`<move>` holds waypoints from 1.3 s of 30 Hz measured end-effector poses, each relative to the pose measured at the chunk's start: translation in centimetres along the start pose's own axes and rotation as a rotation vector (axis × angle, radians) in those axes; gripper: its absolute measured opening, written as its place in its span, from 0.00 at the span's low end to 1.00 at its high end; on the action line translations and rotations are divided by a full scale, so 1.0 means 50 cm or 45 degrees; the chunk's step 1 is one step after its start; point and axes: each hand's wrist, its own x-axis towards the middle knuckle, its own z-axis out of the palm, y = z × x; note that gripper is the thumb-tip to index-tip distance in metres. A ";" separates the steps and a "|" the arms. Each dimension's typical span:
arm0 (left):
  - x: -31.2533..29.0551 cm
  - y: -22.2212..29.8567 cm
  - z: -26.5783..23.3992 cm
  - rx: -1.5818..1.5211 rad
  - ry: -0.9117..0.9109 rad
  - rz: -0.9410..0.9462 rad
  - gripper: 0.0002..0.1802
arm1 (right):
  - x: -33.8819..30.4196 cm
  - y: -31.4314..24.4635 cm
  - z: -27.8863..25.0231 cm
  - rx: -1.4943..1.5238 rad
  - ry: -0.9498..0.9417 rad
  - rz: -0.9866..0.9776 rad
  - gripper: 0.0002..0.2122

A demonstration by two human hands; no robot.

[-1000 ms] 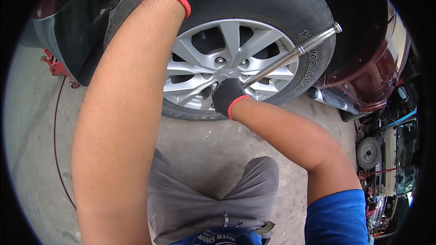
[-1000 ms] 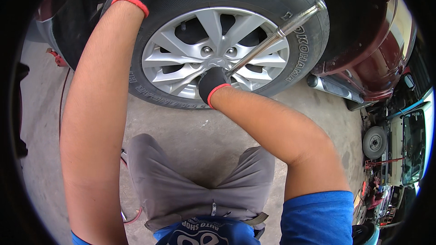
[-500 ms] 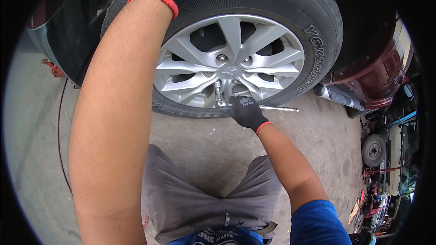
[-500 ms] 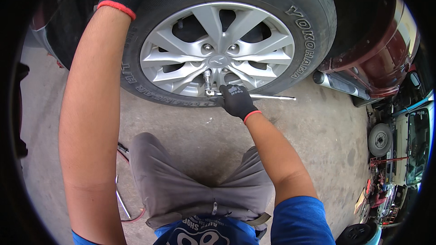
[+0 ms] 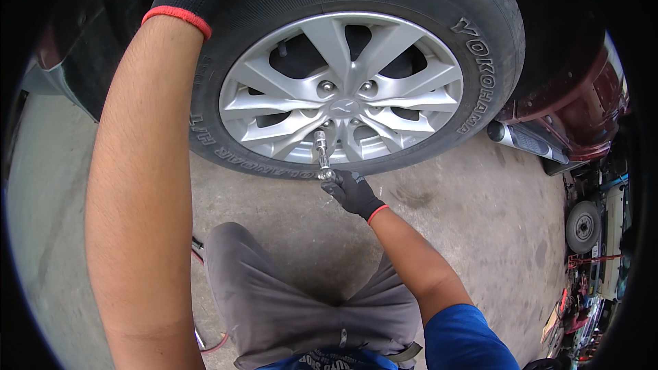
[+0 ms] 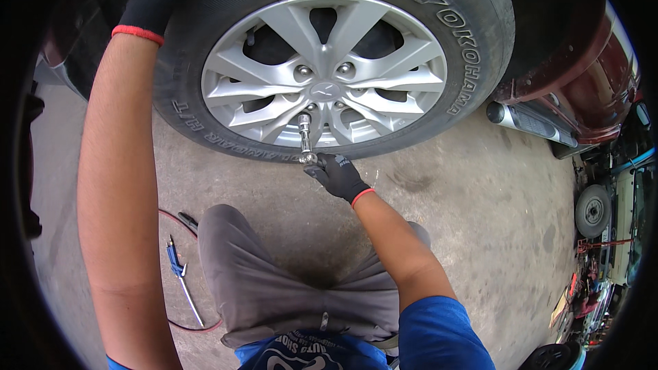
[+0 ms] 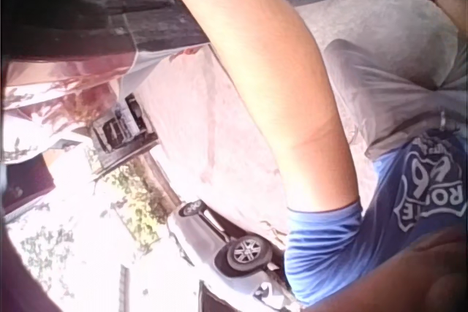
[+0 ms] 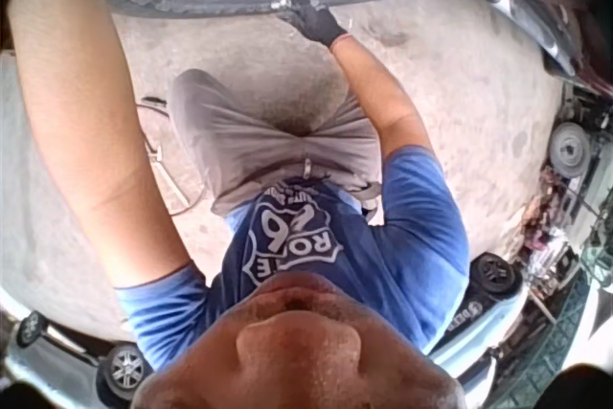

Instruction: The person kneels beside a raised vehicle and uses a torque wrench to tighten the lug nuts on a car wheel. They then switch to an impact wrench to further secure the nuts before finishing with the torque wrench again.

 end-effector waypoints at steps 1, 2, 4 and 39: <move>0.002 -0.001 0.002 0.019 0.004 -0.002 0.29 | -0.015 -0.017 -0.008 -0.030 -0.067 -0.110 0.19; 0.001 -0.001 0.003 0.037 0.006 -0.006 0.29 | -0.023 -0.033 -0.013 -0.367 -0.270 0.085 0.21; 0.001 -0.003 0.005 -0.002 -0.005 -0.003 0.29 | -0.038 -0.066 -0.029 -0.585 -0.216 -0.021 0.22; 0.003 -0.015 -0.008 0.032 -0.086 -0.029 0.31 | 0.059 -0.102 -0.197 -1.134 -0.327 0.089 0.20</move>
